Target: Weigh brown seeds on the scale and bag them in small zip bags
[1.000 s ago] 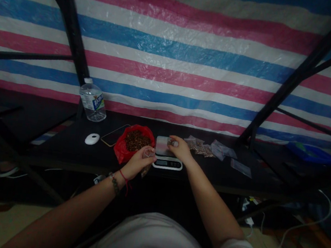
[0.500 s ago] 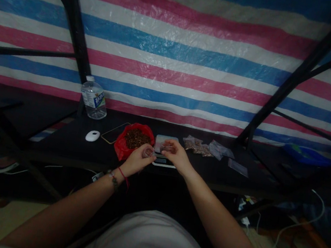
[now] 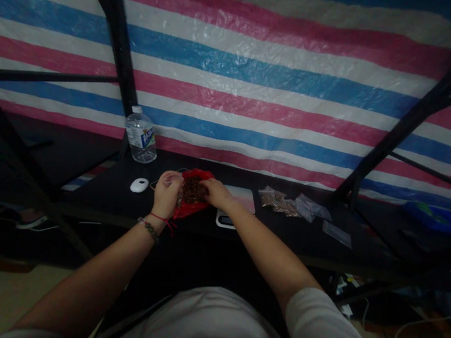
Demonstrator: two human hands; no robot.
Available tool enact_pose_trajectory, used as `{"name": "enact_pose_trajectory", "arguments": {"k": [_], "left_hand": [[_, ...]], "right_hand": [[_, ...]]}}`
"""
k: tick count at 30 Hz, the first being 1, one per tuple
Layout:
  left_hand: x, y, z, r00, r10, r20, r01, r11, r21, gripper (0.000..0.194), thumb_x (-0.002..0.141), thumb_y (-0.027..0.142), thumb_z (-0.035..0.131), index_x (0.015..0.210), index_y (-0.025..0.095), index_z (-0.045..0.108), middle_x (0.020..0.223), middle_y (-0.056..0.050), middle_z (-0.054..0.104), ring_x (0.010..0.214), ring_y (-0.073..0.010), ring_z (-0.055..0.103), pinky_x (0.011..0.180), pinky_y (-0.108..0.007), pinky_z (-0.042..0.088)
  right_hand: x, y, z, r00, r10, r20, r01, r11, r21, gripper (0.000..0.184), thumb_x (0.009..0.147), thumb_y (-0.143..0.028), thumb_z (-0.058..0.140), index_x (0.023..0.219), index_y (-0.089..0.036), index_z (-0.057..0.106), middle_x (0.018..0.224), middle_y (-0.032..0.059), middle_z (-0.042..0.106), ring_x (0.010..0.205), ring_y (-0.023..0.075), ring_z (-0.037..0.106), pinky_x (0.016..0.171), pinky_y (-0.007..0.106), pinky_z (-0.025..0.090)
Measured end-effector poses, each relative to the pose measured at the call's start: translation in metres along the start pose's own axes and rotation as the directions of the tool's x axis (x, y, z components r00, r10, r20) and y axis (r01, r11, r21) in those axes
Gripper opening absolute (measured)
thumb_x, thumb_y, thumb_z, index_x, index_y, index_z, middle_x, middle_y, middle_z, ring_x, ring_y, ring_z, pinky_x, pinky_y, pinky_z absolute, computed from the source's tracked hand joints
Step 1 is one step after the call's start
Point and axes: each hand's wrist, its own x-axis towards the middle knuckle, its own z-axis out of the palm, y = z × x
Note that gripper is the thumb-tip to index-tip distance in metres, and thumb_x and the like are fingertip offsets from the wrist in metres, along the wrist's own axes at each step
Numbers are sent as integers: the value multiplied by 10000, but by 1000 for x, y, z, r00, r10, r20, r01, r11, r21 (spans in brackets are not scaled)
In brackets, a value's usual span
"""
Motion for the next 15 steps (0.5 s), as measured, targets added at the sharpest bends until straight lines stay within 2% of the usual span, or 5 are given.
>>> {"name": "enact_pose_trajectory", "arguments": {"k": [2,4,9,12,15], "left_hand": [[6,1,-6,1000,-1,12,0,998,60,228,722,349,573,865,172,558,772,-7,604,695,-136,570,667,-249,458],[12,3,-14,998,9,58,-21,976,216,238,694,339,621,860,171,592,797,-17,630,727,-149,582,693,-257,448],[20,2,-31,982,-39,183,-66,844,532,279,706,393,639,895,188,622,802,-32,655,738,-186,593,695,-283,431],[19,4,-31,972,-49,231,-81,850,521,295,706,425,640,889,196,609,827,-30,660,759,-195,604,732,-299,448],[14,9,-24,965,-30,262,-75,921,382,390,670,457,683,926,185,568,884,-33,643,809,-197,604,777,-322,464]], "right_hand": [[6,1,-3,999,-28,22,28,999,-17,440,743,-75,620,1179,-135,627,1135,119,653,1061,228,592,974,346,420],[9,3,-6,1000,-7,11,7,1000,-11,471,746,-90,633,1215,-135,611,1142,114,654,1049,221,597,965,332,424],[5,12,-14,999,28,-34,-29,999,-40,472,746,-93,609,1217,-131,616,1098,109,625,1013,195,571,934,313,433],[-3,15,-19,997,35,-69,-37,999,-27,450,698,-71,614,1141,-142,658,1041,86,618,980,187,561,904,297,444],[-17,21,-29,983,98,-156,-94,995,33,384,667,-110,649,1045,-172,680,1009,54,640,959,190,573,885,307,453]]}}
